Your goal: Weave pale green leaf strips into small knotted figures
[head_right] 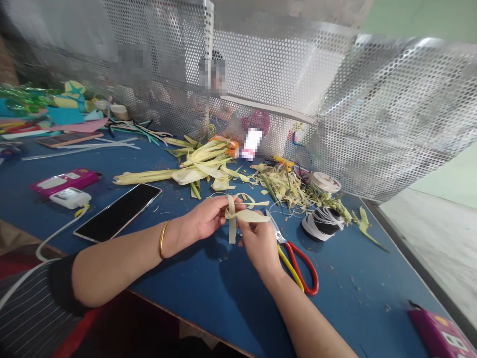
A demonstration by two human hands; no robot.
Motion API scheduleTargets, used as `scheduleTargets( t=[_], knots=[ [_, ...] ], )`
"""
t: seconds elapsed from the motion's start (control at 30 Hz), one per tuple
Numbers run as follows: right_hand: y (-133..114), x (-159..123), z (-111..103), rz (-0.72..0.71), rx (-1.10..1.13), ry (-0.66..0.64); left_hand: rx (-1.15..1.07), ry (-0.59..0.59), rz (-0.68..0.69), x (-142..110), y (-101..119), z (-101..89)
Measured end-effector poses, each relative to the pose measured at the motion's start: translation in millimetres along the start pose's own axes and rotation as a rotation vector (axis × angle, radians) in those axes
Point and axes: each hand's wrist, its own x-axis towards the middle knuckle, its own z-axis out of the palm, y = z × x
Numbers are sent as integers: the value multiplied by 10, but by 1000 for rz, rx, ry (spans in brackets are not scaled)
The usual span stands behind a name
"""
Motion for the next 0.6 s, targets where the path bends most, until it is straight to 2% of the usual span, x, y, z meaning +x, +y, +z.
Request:
scheduleTargets(
  t=[0.07,0.17,0.27,0.33,0.4,0.47,0.53,0.6],
  knots=[
    [9,-2,46,-9,123,-109,-33,-26,-20,5,-3,-2],
    [44,-9,102,10,184,-202,-58,-65,-89,0,-6,-5],
    [81,-27,101,-20,83,-257,-65,-101,-154,-39,20,6],
    [84,-48,61,-179,-180,-137,-50,-104,-152,-70,49,15],
    [63,-72,6,-415,-467,69,-23,-87,-115,-86,70,16],
    [27,-90,-44,-622,-627,207,3,-77,-68,-81,69,8],
    [-8,-100,-77,-765,-663,234,30,-103,-35,-63,43,-9],
    [-37,-105,-98,-843,-619,187,66,-149,-16,-43,7,-28]
  ],
)
